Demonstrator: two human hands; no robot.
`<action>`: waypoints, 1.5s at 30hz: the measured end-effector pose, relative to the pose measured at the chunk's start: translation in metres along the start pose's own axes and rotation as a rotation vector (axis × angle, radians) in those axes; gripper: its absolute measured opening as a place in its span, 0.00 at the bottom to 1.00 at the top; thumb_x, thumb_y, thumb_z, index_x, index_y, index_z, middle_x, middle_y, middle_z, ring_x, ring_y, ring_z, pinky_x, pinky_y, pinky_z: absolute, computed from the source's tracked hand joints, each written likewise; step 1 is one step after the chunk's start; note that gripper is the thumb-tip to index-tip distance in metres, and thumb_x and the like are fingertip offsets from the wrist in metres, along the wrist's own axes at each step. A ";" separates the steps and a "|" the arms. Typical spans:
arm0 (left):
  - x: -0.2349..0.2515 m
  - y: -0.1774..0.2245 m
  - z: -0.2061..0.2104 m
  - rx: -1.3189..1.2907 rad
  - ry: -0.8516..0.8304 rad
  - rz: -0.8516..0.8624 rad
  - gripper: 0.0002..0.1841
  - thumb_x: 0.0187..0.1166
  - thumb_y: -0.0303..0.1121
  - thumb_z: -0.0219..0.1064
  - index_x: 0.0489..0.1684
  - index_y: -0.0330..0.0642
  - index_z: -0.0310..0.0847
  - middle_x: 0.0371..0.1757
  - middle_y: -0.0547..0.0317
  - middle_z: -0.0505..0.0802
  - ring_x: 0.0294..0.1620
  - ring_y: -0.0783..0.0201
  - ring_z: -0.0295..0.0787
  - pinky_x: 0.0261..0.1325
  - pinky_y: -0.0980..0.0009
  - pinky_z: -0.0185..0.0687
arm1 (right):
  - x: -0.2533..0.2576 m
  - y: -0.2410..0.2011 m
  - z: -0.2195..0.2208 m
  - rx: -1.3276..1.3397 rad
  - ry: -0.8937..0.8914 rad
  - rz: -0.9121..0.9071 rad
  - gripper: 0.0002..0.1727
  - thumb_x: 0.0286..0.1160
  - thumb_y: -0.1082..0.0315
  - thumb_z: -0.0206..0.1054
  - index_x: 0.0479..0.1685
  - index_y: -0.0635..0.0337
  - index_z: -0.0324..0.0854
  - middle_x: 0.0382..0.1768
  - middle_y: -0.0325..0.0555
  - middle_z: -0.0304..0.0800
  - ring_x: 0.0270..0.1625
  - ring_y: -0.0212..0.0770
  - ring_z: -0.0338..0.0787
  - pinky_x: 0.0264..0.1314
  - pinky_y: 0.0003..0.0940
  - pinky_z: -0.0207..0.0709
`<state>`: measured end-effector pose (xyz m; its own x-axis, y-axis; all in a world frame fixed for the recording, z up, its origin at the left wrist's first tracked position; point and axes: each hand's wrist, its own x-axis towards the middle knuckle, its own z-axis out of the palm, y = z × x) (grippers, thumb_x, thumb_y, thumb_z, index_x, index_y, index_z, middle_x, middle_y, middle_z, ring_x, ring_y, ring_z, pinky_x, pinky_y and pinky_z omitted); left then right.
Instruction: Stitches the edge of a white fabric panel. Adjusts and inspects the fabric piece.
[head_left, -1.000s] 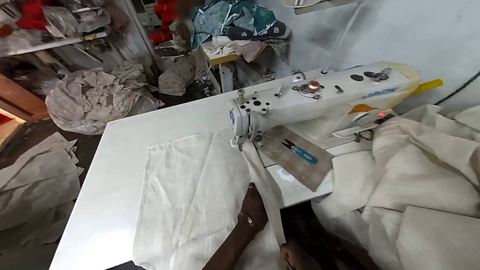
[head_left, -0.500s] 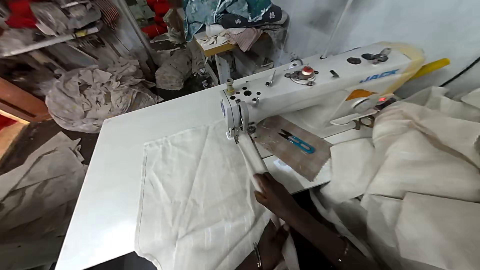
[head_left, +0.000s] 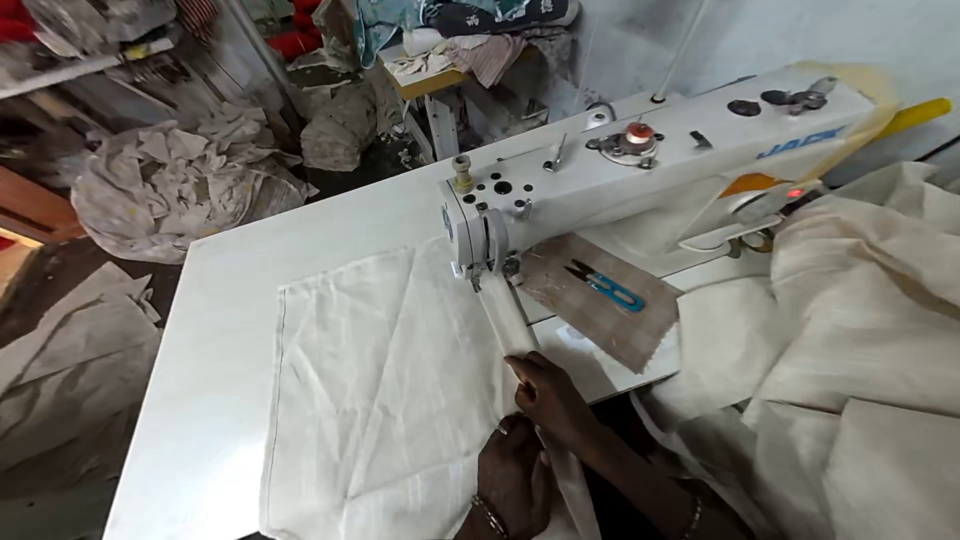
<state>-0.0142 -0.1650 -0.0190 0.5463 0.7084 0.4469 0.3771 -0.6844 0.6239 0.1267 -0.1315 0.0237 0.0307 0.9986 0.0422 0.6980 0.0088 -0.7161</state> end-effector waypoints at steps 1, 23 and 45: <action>0.003 -0.001 0.000 -0.006 0.002 0.003 0.31 0.86 0.42 0.42 0.22 0.33 0.90 0.42 0.44 0.97 0.54 0.48 0.94 0.63 0.62 0.84 | 0.004 0.000 0.000 0.002 -0.002 0.004 0.23 0.64 0.83 0.62 0.63 0.76 0.85 0.45 0.68 0.89 0.39 0.57 0.90 0.47 0.44 0.85; 0.110 -0.068 -0.041 -0.054 -0.177 -0.307 0.16 0.86 0.27 0.56 0.49 0.21 0.89 0.61 0.32 0.91 0.68 0.39 0.86 0.74 0.46 0.76 | -0.073 -0.027 0.017 0.361 0.263 0.297 0.31 0.64 0.59 0.77 0.57 0.77 0.74 0.45 0.58 0.82 0.39 0.40 0.83 0.40 0.34 0.79; -0.016 0.037 0.012 -0.751 -0.407 -0.833 0.22 0.89 0.34 0.57 0.68 0.19 0.73 0.59 0.35 0.90 0.61 0.58 0.88 0.72 0.62 0.79 | -0.120 -0.001 -0.046 -0.089 -0.958 0.046 0.17 0.79 0.75 0.63 0.62 0.79 0.78 0.52 0.79 0.85 0.56 0.76 0.87 0.57 0.70 0.78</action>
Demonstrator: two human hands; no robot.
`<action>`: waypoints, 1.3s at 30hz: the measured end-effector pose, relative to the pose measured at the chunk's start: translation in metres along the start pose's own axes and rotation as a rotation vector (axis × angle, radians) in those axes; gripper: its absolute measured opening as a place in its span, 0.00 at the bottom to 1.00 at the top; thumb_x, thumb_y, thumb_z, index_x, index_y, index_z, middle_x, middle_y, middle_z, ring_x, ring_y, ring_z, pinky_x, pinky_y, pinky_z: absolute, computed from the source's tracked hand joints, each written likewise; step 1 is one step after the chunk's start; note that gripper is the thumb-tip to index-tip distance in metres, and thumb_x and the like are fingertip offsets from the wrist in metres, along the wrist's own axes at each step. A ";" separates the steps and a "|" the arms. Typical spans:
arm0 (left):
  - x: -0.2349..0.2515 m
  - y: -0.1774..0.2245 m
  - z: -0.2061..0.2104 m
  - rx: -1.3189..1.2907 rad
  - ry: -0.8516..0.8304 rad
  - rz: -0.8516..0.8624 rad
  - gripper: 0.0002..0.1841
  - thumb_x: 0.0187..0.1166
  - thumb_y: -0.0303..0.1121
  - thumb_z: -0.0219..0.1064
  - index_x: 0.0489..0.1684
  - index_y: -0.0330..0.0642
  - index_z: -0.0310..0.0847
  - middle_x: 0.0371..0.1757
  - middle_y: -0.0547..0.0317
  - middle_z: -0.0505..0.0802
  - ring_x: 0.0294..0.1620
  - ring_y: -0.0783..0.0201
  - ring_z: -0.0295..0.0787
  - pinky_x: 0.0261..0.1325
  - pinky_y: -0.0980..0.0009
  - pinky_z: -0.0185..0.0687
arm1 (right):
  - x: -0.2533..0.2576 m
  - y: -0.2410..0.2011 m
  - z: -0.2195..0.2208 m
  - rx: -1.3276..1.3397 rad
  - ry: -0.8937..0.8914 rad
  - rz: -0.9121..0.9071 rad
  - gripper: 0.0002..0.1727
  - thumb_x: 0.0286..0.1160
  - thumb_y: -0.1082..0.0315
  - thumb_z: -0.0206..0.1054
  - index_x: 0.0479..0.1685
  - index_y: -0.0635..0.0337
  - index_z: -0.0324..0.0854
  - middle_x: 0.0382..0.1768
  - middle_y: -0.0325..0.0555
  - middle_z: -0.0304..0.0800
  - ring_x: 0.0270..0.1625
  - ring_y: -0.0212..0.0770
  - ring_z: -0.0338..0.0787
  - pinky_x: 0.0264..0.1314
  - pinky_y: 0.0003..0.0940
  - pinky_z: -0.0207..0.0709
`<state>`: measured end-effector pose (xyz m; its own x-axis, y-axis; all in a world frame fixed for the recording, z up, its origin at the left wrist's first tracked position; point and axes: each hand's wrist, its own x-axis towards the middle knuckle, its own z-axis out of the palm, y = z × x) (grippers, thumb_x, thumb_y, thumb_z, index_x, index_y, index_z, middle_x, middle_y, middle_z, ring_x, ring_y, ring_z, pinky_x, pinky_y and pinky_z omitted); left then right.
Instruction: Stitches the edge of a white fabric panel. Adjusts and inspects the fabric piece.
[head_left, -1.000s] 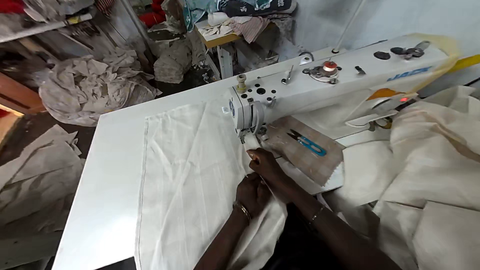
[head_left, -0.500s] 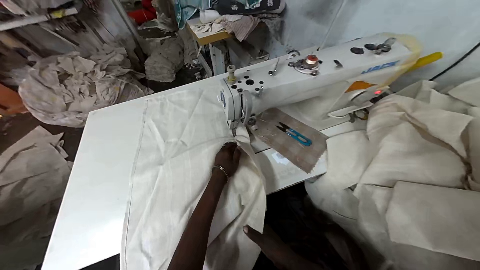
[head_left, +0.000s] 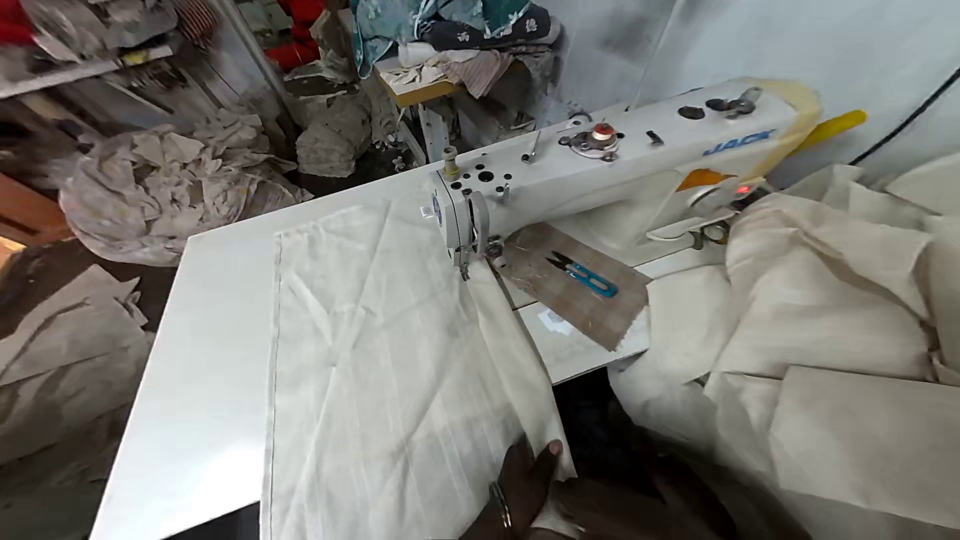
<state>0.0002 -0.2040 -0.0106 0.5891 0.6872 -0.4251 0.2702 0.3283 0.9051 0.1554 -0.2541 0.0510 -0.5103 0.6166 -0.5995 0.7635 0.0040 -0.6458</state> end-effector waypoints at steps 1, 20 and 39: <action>0.001 -0.009 0.000 0.064 -0.022 0.051 0.20 0.90 0.32 0.55 0.63 0.18 0.77 0.54 0.34 0.91 0.58 0.56 0.90 0.69 0.60 0.80 | 0.002 0.005 -0.011 -0.014 0.024 -0.118 0.13 0.81 0.73 0.63 0.53 0.77 0.82 0.44 0.75 0.88 0.50 0.73 0.90 0.54 0.68 0.78; 0.017 -0.009 -0.035 0.594 0.327 0.835 0.30 0.88 0.39 0.43 0.33 0.24 0.89 0.52 0.34 0.94 0.65 0.43 0.89 0.78 0.58 0.72 | 0.094 -0.008 -0.061 0.096 0.953 -0.008 0.24 0.66 0.83 0.60 0.65 0.75 0.85 0.47 0.68 0.89 0.41 0.58 0.91 0.49 0.45 0.85; 0.030 0.022 -0.044 0.802 0.399 0.621 0.18 0.65 0.22 0.58 0.45 0.29 0.94 0.58 0.42 0.95 0.67 0.40 0.89 0.73 0.51 0.80 | 0.135 -0.001 -0.089 0.007 1.071 -0.037 0.21 0.65 0.83 0.64 0.59 0.75 0.88 0.41 0.63 0.90 0.32 0.51 0.89 0.40 0.42 0.85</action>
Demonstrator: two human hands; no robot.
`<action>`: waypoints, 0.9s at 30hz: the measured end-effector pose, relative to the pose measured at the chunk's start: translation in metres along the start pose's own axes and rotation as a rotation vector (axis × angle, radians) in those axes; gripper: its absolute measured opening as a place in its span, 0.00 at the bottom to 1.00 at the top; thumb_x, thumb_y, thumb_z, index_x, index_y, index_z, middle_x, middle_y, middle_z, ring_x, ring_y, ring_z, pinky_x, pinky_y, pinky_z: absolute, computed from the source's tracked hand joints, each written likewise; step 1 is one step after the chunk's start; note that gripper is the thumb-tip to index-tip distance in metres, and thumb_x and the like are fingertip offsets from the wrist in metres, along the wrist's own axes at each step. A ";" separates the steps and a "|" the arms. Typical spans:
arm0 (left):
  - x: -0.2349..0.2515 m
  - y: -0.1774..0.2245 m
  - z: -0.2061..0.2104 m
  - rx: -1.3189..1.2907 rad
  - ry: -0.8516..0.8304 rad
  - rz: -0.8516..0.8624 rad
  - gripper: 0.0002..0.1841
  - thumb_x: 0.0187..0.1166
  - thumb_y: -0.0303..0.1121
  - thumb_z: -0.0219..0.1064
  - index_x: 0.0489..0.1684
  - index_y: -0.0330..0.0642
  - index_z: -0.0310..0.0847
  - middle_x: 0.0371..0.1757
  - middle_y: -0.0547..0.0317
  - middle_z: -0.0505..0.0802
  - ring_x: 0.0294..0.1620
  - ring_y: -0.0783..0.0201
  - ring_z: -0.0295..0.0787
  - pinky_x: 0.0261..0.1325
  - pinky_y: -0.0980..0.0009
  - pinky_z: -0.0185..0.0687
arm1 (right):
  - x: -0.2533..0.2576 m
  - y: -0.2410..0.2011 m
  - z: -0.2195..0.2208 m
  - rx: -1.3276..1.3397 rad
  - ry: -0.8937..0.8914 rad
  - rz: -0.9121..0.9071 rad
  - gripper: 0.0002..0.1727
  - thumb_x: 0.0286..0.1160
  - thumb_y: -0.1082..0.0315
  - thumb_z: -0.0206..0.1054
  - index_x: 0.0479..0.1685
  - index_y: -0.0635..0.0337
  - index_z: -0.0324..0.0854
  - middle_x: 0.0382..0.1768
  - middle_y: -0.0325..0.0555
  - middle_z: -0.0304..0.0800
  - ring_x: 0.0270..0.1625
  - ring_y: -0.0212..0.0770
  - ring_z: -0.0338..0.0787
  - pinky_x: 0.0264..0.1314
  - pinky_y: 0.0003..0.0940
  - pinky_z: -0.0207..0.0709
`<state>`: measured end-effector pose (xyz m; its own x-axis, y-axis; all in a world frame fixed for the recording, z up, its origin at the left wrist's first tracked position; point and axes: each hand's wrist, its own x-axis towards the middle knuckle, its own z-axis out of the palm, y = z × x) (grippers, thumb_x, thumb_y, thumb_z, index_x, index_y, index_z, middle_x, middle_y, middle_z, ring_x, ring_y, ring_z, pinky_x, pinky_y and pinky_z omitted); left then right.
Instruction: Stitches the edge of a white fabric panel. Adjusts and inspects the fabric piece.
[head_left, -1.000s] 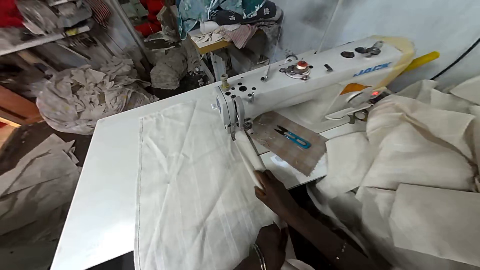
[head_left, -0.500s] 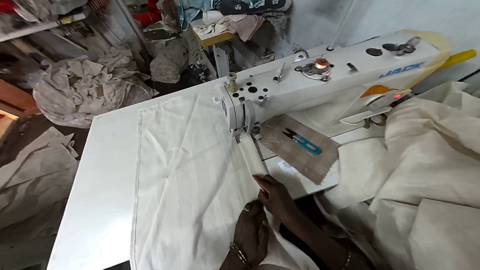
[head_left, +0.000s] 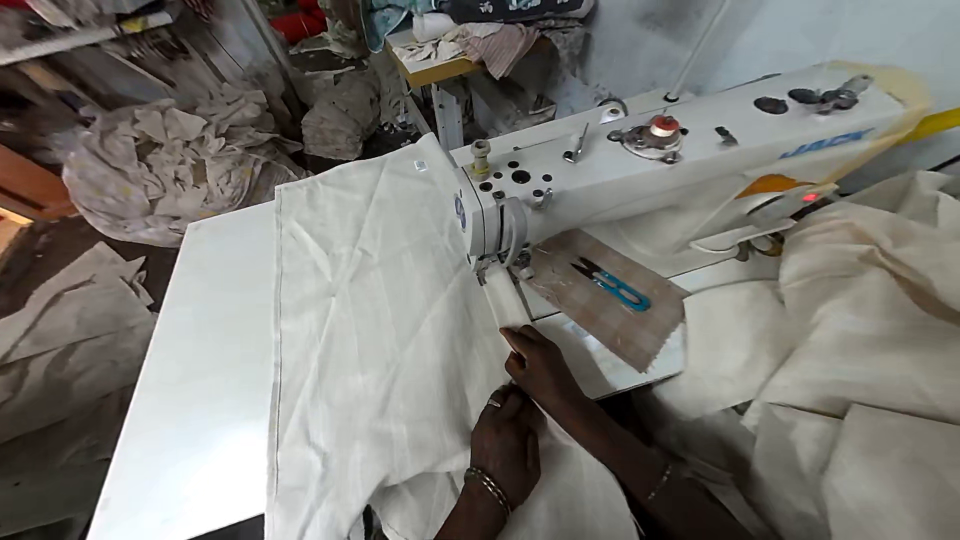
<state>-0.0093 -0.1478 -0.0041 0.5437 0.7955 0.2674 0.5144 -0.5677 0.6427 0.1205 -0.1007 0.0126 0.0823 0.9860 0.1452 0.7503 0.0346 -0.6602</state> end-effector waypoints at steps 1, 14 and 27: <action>0.002 -0.001 -0.001 0.002 -0.002 -0.005 0.18 0.65 0.22 0.58 0.45 0.29 0.94 0.58 0.42 0.95 0.67 0.40 0.89 0.73 0.51 0.79 | 0.003 0.000 0.002 -0.004 0.010 -0.008 0.20 0.64 0.83 0.65 0.58 0.76 0.88 0.40 0.63 0.90 0.32 0.52 0.89 0.39 0.42 0.85; 0.020 0.015 -0.023 -0.371 -0.229 -0.340 0.28 0.86 0.44 0.55 0.59 0.21 0.84 0.64 0.30 0.87 0.73 0.34 0.76 0.78 0.39 0.64 | -0.119 -0.025 -0.079 0.076 -0.511 0.449 0.28 0.68 0.77 0.70 0.68 0.81 0.70 0.54 0.78 0.84 0.58 0.73 0.87 0.61 0.66 0.78; -0.030 0.051 0.020 -1.326 -0.156 -0.721 0.08 0.88 0.24 0.49 0.55 0.36 0.73 0.35 0.72 0.91 0.30 0.86 0.86 0.37 0.85 0.83 | -0.031 -0.012 -0.025 -0.007 -0.175 0.049 0.21 0.78 0.69 0.67 0.65 0.75 0.81 0.52 0.69 0.87 0.48 0.63 0.91 0.52 0.53 0.85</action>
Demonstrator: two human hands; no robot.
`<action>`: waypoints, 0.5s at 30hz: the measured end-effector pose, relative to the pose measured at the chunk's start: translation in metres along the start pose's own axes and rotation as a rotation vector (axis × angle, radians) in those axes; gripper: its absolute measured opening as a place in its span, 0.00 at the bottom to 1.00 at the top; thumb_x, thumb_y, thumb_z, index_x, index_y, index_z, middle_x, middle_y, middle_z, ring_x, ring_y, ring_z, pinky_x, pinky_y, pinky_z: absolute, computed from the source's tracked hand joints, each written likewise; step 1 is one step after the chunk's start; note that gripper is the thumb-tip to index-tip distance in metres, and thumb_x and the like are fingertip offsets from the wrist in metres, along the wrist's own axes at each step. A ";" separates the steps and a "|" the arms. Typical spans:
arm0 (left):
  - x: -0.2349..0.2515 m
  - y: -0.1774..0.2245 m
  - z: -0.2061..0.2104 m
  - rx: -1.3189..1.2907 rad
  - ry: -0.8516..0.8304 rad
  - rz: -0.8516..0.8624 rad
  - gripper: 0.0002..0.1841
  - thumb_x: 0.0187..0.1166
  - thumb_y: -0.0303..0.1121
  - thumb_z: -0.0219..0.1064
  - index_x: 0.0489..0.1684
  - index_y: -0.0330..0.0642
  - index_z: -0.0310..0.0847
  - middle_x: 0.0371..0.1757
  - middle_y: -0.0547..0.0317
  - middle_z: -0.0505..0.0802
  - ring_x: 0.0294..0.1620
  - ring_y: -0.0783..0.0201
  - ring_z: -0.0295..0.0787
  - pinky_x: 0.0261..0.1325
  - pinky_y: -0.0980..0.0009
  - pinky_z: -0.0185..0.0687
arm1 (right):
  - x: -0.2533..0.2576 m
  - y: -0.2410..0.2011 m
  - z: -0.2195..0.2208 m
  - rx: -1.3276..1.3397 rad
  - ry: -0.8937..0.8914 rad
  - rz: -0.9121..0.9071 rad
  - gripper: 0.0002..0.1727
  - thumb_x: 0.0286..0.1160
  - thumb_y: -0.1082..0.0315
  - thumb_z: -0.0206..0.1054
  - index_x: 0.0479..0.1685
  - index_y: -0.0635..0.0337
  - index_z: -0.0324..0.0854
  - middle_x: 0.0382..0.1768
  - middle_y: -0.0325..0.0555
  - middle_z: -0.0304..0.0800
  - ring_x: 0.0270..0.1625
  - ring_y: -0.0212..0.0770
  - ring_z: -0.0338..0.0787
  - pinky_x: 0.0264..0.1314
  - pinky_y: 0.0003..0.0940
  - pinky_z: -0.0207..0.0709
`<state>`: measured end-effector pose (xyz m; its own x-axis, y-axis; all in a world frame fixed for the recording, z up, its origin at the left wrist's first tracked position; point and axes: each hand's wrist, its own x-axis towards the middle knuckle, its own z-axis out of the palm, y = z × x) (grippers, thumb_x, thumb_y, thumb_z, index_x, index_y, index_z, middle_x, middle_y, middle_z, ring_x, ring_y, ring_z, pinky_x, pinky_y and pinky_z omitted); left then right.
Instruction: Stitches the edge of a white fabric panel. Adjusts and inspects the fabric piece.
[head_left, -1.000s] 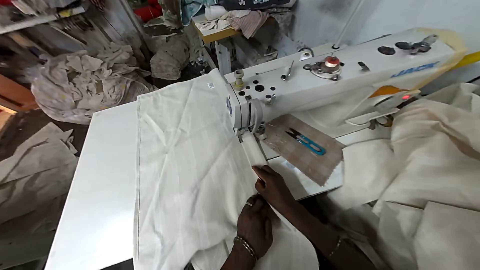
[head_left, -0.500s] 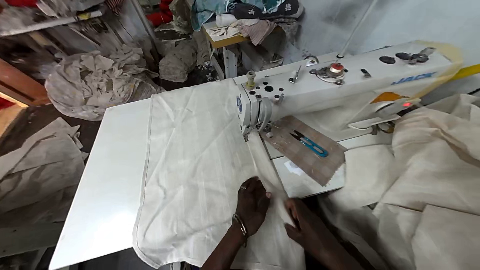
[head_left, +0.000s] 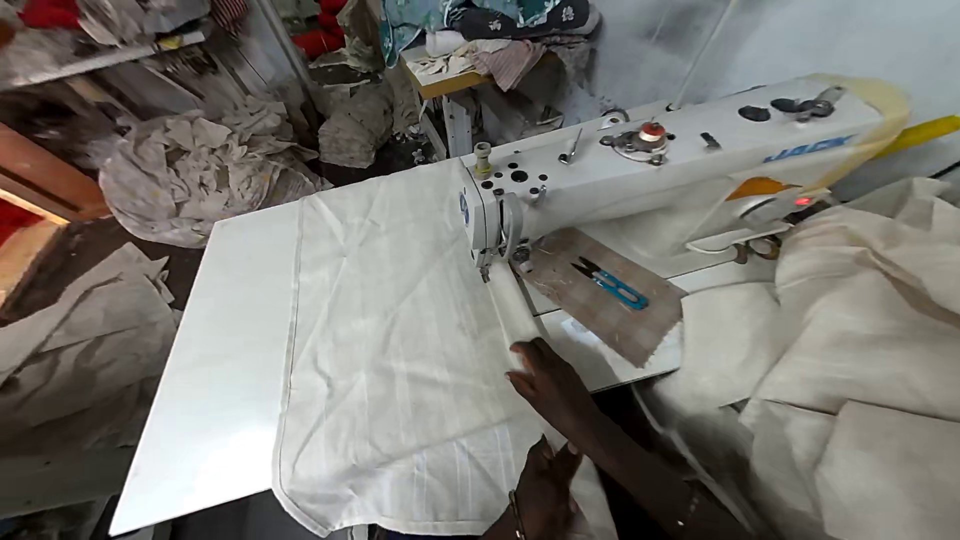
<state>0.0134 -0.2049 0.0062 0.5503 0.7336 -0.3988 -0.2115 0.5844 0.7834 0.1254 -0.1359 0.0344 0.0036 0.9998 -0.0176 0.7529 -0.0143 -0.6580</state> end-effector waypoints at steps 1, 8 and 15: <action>-0.001 0.005 0.002 0.093 0.003 -0.009 0.08 0.89 0.25 0.50 0.54 0.34 0.73 0.34 0.70 0.88 0.28 0.86 0.82 0.33 0.86 0.79 | 0.005 -0.004 0.003 -0.054 0.010 0.037 0.23 0.77 0.72 0.66 0.69 0.75 0.78 0.56 0.71 0.85 0.51 0.65 0.91 0.55 0.53 0.85; 0.007 0.034 -0.017 1.104 -0.026 0.492 0.19 0.85 0.31 0.54 0.34 0.23 0.86 0.33 0.37 0.92 0.44 0.44 0.92 0.55 0.51 0.83 | 0.008 0.007 0.011 0.004 0.275 -0.107 0.18 0.59 0.88 0.63 0.48 0.75 0.92 0.34 0.63 0.89 0.31 0.54 0.89 0.38 0.43 0.86; 0.032 0.014 -0.048 1.178 0.153 0.903 0.24 0.75 0.34 0.48 0.20 0.28 0.87 0.46 0.35 0.95 0.55 0.39 0.93 0.60 0.54 0.85 | 0.025 0.012 0.013 0.059 0.163 -0.040 0.22 0.61 0.84 0.63 0.59 0.75 0.88 0.37 0.64 0.88 0.32 0.53 0.87 0.40 0.43 0.83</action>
<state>-0.0109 -0.1570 -0.0186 0.4887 0.7578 0.4323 0.3720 -0.6292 0.6824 0.1256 -0.1111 0.0165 0.0851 0.9880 0.1287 0.7146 0.0295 -0.6989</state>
